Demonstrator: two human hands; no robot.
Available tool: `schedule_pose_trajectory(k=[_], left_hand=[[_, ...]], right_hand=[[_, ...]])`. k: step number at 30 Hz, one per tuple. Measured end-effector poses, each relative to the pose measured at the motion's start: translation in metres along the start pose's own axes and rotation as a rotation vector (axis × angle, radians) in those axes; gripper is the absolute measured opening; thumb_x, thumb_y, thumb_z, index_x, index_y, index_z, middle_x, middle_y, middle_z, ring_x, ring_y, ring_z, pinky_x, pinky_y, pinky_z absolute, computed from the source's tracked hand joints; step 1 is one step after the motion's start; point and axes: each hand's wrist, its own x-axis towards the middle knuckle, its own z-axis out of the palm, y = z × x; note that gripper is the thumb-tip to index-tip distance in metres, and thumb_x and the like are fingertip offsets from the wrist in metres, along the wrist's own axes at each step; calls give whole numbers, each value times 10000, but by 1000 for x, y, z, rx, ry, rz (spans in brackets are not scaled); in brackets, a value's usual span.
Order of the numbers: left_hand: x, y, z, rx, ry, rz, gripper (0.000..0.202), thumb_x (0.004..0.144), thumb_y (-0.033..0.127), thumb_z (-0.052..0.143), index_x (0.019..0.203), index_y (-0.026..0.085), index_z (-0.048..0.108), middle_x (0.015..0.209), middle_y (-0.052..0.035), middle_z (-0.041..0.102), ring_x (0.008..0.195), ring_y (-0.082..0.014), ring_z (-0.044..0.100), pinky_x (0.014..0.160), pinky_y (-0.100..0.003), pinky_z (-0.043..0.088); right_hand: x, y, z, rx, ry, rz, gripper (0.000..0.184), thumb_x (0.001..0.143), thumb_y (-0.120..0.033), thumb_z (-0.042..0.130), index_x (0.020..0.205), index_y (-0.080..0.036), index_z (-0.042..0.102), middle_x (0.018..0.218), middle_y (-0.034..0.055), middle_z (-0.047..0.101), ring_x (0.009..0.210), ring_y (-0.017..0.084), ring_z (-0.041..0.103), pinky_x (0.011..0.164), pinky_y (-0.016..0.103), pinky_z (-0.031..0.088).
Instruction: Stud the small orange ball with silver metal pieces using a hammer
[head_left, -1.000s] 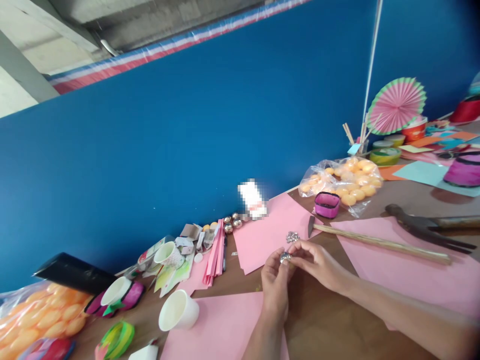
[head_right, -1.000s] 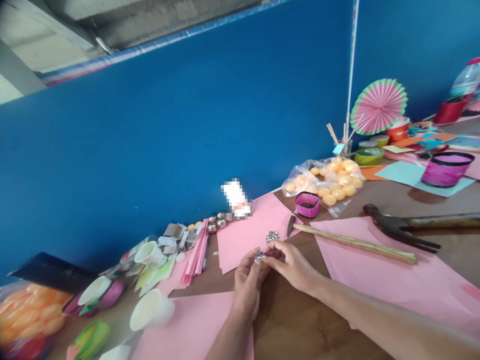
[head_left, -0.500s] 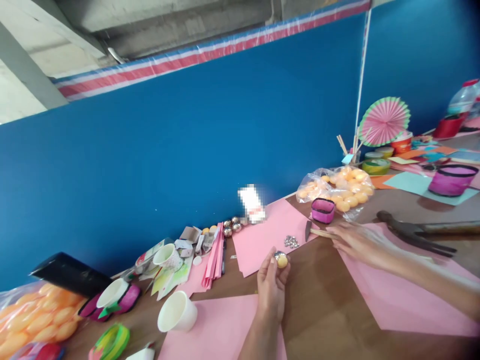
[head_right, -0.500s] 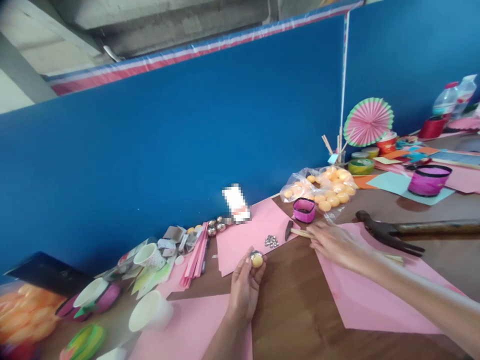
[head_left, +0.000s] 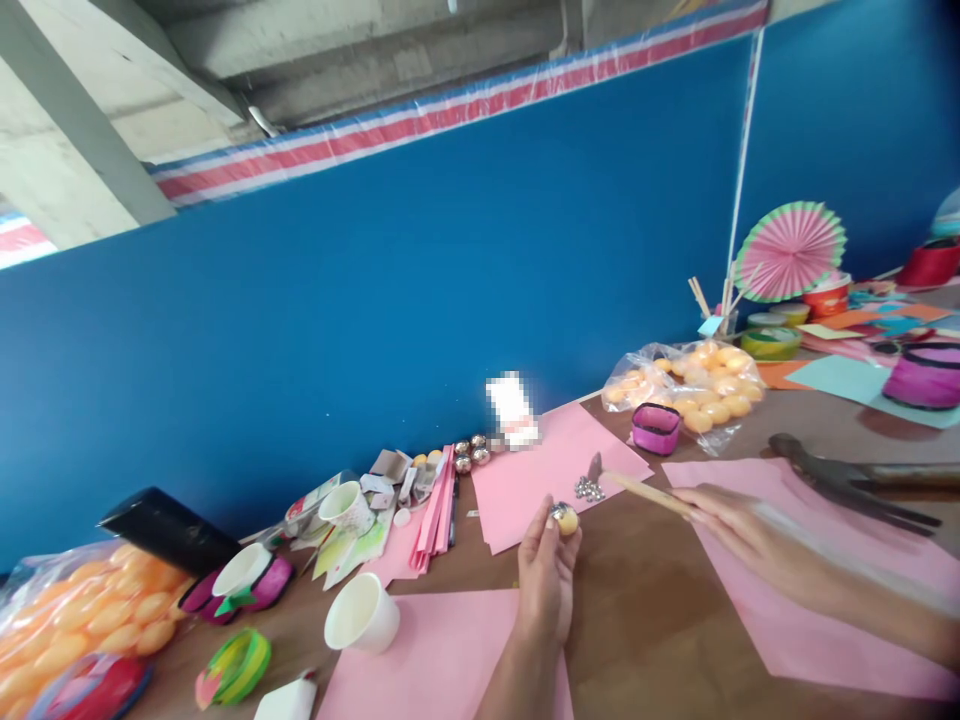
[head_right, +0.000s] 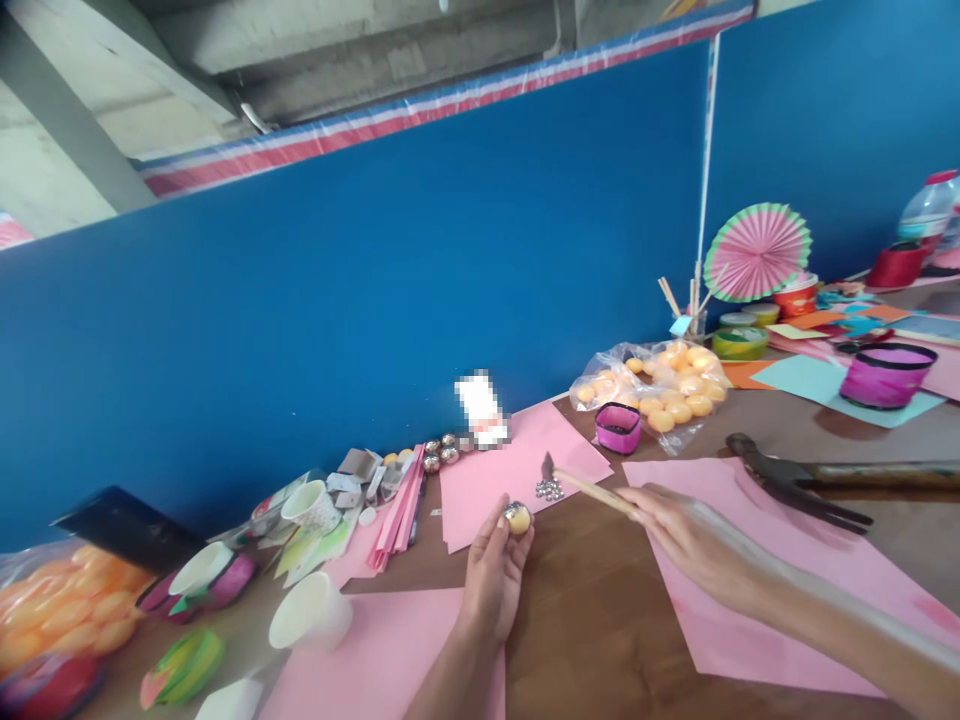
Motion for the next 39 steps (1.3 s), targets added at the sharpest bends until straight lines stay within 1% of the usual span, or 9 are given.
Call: schedule_pose_trajectory(k=[3, 7, 11, 16, 19, 24, 26, 33, 39], left_hand=[[0, 0, 0, 20, 2, 9, 359, 697, 259, 653, 1046, 185, 618, 993, -80, 658, 929, -161, 606, 924, -332, 407], [0, -1, 0, 31, -7, 32, 338, 694, 257, 656, 1024, 193, 627, 1026, -70, 648, 946, -158, 596, 925, -330, 406], [0, -1, 0, 46, 1, 31, 311, 716, 264, 635, 1018, 187, 627, 1023, -69, 645, 940, -151, 595, 906, -320, 423], [0, 0, 1, 37, 13, 36, 324, 702, 269, 649, 1016, 191, 626, 1000, -64, 650, 910, -145, 604, 895, -311, 430], [0, 0, 1, 45, 21, 38, 333, 695, 285, 652, 1012, 186, 627, 976, -66, 657, 906, -154, 609, 886, -319, 438], [1, -1, 0, 58, 21, 44, 299, 691, 298, 653, 963, 176, 641, 907, -55, 669, 883, -161, 618, 895, -348, 432], [1, -1, 0, 51, 11, 39, 297, 705, 301, 639, 975, 176, 637, 898, -54, 671, 872, -156, 620, 894, -345, 432], [1, -2, -1, 41, -12, 36, 332, 716, 309, 629, 1025, 186, 625, 905, -57, 673, 886, -150, 617, 906, -331, 422], [1, -3, -3, 64, -6, 44, 357, 725, 303, 620, 1067, 201, 604, 991, -61, 658, 942, -162, 602, 941, -356, 398]], right_hand=[[-6, -23, 5, 36, -142, -15, 330, 794, -344, 393, 1057, -287, 584, 1014, 59, 640, 936, 273, 581, 828, 390, 446], [-5, -42, 10, 49, -190, 3, 310, 799, -357, 388, 1007, -272, 601, 962, 55, 653, 865, 247, 606, 759, 360, 479], [-5, -39, 14, 35, -185, 15, 327, 794, -375, 386, 1015, -262, 600, 953, 65, 655, 869, 261, 603, 757, 384, 477], [-11, -33, 16, 20, -164, -44, 294, 748, -424, 441, 922, -284, 632, 920, 63, 663, 908, 303, 584, 806, 440, 452], [-10, -37, 16, 0, -162, -24, 292, 799, -366, 405, 1008, -278, 589, 952, 60, 650, 907, 271, 587, 780, 408, 466], [-7, -43, 17, -19, -197, -20, 256, 798, -348, 430, 967, -275, 609, 901, 44, 656, 863, 240, 603, 753, 354, 488], [-8, -43, 17, -18, -183, -15, 272, 809, -336, 421, 1018, -278, 585, 901, 41, 655, 831, 228, 611, 725, 336, 495], [-13, -42, 19, 5, -137, -4, 284, 772, -337, 487, 1026, -271, 594, 987, 50, 650, 932, 266, 581, 827, 360, 460], [-12, -37, 23, -48, -158, 11, 281, 813, -312, 414, 1047, -267, 564, 1007, 48, 641, 918, 234, 591, 798, 321, 465]])
